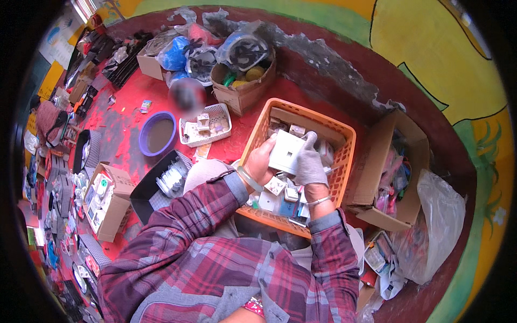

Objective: The person sorts small electrical or mechanical components by taking them from an orange crate, wiping them with a cloth, and placing them into a black sorting tray.

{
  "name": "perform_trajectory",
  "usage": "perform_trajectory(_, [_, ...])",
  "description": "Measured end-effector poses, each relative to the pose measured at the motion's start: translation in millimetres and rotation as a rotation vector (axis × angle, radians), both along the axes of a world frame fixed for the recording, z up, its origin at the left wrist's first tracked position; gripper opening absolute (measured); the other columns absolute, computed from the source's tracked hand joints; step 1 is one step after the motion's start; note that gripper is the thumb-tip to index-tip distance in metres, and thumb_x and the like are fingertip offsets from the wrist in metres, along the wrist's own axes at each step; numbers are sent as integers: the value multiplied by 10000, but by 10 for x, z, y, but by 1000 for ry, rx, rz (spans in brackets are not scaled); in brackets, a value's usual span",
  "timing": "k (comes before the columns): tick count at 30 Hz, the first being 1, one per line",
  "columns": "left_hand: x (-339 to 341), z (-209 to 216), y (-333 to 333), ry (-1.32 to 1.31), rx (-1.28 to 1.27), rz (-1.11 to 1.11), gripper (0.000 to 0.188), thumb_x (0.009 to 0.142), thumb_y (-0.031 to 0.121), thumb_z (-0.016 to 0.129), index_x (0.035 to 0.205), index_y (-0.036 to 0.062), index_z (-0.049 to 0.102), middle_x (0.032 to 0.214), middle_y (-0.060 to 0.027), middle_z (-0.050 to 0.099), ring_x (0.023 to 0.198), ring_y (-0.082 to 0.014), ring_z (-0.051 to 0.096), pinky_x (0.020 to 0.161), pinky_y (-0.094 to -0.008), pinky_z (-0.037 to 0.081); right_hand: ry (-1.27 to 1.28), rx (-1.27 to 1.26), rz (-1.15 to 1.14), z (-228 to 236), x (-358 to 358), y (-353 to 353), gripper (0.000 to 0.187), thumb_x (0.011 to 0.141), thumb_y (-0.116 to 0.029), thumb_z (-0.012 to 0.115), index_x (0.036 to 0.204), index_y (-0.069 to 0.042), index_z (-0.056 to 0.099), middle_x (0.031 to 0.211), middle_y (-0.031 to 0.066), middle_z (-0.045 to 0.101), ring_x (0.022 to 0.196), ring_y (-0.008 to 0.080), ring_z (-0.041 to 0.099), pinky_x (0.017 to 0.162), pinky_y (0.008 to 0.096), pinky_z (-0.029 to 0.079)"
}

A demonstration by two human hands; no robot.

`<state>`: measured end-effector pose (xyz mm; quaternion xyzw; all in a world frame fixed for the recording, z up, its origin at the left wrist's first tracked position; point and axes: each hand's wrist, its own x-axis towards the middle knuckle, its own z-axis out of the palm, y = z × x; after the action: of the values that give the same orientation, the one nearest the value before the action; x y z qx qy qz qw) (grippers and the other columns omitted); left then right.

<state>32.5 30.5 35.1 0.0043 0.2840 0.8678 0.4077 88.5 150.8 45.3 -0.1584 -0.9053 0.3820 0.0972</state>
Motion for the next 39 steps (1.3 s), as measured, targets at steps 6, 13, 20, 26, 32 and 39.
perform_trajectory(6, [160,24,-27,122,-6,-152,453,934,353,328,1220,16,426,1159,-119,530,1048,-218,525,917,-338,395,39,-637,-201,65,120,-171,170,851,-144,415,1008,-83,440,886,82,490,855,170,502,748,266,430])
perform_trajectory(13, [140,-26,-45,373,-113,-146,465,938,373,311,1205,17,446,1113,-105,545,1012,-186,532,897,-306,402,211,-1214,17,20,275,-64,435,695,6,581,1078,-133,429,954,10,463,906,144,483,819,282,433])
perform_trajectory(20, [260,175,-22,566,-130,-33,396,950,289,311,1140,-18,473,1057,-88,550,948,-158,523,862,-280,410,288,-1517,-76,-284,354,-100,415,735,-72,647,1114,-110,483,1041,8,534,963,158,518,853,294,435])
perform_trajectory(26, [218,72,-25,902,-213,-27,383,939,294,326,1151,1,452,1068,-93,546,970,-180,532,861,-298,421,395,-1436,-140,-404,335,-77,411,731,-54,644,1109,-117,495,1034,3,535,970,158,510,879,292,412])
perform_trajectory(32, [127,-144,36,129,-56,-21,408,928,338,355,1157,18,460,1040,-88,580,960,-201,559,842,-303,438,307,-1477,-164,-33,358,-119,492,707,13,568,1173,-106,468,1044,-36,506,986,112,478,874,255,386])
perform_trajectory(39, [17,-26,26,-81,-31,-14,390,935,287,296,1183,18,432,1125,-142,535,1026,-271,536,896,-403,426,421,-1712,-163,-199,235,48,542,750,-84,605,1238,-40,373,1063,37,519,1017,163,499,846,257,420])
